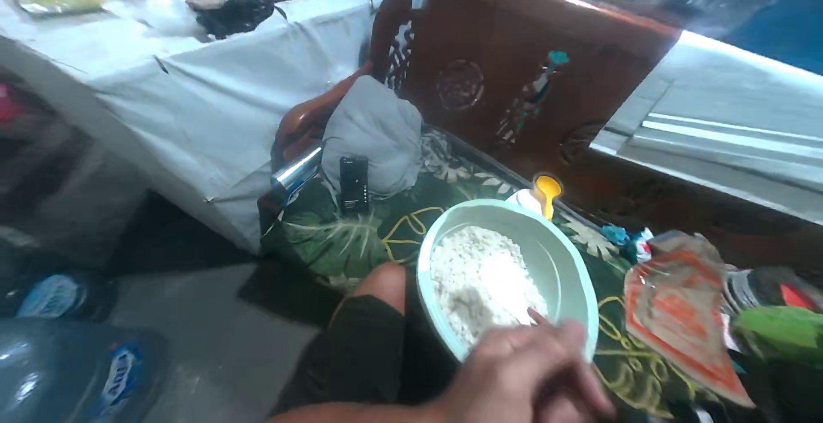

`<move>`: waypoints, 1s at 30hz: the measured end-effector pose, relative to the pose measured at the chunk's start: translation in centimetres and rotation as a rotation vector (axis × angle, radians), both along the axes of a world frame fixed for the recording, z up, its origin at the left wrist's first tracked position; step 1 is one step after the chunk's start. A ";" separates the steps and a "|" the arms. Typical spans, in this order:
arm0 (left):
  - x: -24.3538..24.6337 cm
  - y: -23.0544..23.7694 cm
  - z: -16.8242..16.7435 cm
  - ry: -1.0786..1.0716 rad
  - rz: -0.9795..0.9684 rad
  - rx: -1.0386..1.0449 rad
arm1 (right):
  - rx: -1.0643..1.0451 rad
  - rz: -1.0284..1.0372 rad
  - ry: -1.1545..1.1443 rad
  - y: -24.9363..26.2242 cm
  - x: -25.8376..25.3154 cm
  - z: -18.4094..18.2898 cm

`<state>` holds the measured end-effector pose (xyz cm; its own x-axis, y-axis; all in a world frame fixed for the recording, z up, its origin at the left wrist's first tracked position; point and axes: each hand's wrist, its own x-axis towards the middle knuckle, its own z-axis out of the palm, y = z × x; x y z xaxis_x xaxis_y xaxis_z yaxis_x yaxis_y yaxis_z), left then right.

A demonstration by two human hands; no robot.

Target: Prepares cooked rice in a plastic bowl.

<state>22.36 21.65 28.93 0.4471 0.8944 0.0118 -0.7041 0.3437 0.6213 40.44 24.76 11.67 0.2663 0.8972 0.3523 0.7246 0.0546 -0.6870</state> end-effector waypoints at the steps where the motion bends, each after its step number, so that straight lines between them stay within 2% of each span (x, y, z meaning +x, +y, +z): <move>1: -0.4 1.1 -1.9 0.058 0.085 -0.011 | -0.043 0.021 -0.054 -0.5 0.3 0.2; 4: -3.2 4.8 -7.9 0.319 0.437 -0.092 | -0.053 0.040 -0.202 -0.5 0.7 -0.3; 7: -7.9 9.8 -15.1 0.747 0.788 -0.118 | -0.024 0.025 -0.242 -0.4 0.8 -1.0; 10: -13.8 13.9 -21.8 1.165 0.882 -0.151 | -0.020 0.023 -0.260 -0.4 0.6 -1.1; 12: -17.0 15.8 -24.7 1.364 0.946 -0.133 | -0.029 0.022 -0.275 -0.3 0.6 -1.0; 17: -21.5 19.8 -27.1 1.588 1.008 -0.091 | -0.053 0.027 -0.285 -0.2 0.5 -1.1; 23: -23.9 20.7 -32.7 1.828 1.081 0.163 | -0.049 0.037 -0.266 0.1 0.7 -1.4; 27: -23.6 20.6 -33.1 1.844 1.108 0.211 | -0.050 0.032 -0.255 0.1 0.5 -1.3; 30: -23.4 21.0 -33.1 1.947 1.095 0.248 | -0.073 0.041 -0.264 0.2 0.3 -1.1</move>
